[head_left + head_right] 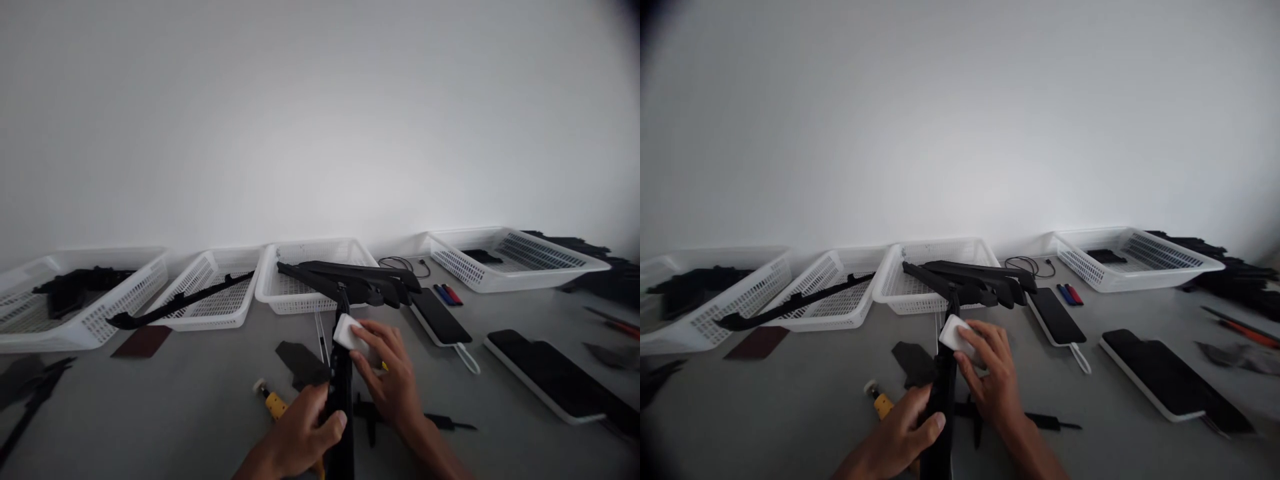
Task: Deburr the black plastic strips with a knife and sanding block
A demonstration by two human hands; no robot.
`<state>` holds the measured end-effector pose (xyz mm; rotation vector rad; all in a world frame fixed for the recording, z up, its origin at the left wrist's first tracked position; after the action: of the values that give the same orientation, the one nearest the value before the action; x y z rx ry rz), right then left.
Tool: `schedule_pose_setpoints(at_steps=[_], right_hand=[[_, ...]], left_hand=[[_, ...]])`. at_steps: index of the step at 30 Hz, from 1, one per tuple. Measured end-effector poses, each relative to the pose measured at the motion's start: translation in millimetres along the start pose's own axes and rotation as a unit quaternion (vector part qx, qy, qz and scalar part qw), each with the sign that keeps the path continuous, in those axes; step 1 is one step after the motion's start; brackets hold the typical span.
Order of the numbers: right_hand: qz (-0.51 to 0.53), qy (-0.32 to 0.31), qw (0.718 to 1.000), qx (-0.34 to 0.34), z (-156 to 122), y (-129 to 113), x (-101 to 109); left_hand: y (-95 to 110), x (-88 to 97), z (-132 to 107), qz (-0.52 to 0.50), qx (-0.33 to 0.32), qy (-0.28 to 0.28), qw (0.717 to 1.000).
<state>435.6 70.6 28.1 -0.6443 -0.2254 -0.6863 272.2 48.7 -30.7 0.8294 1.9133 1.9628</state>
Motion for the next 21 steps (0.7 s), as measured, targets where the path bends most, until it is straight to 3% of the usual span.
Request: schedule_pose_setpoints(at_steps=[7, 11, 14, 21], right_hand=[[0.009, 0.028, 0.999, -0.024, 2, 3, 6], [-0.001, 0.069, 0.997, -0.034, 2, 5, 18], [-0.001, 0.062, 0.998, -0.024, 4, 5, 18], [-0.018, 0.07, 0.996, -0.045, 3, 8, 19]], left_hand=[[13, 2.4, 0, -0.026, -0.004, -0.006, 1.0], [2, 8.6, -5, -0.008, 0.011, 0.02, 1.0], [-5, 10.3, -8, 0.007, 0.018, 0.025, 1.0], [0, 16.3, -11, -0.003, 0.014, 0.056, 0.998]])
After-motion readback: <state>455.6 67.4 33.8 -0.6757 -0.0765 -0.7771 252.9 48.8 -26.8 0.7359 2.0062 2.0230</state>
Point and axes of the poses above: each hand's wrist, its own z-axis towards the middle knuckle, its own x-axis out of the back of the hand, y = z × x, the point moved 9 cm from there along z, towards the middle knuckle, and after that the axes turned 3 degrees about -z, right-handed, at the moved point
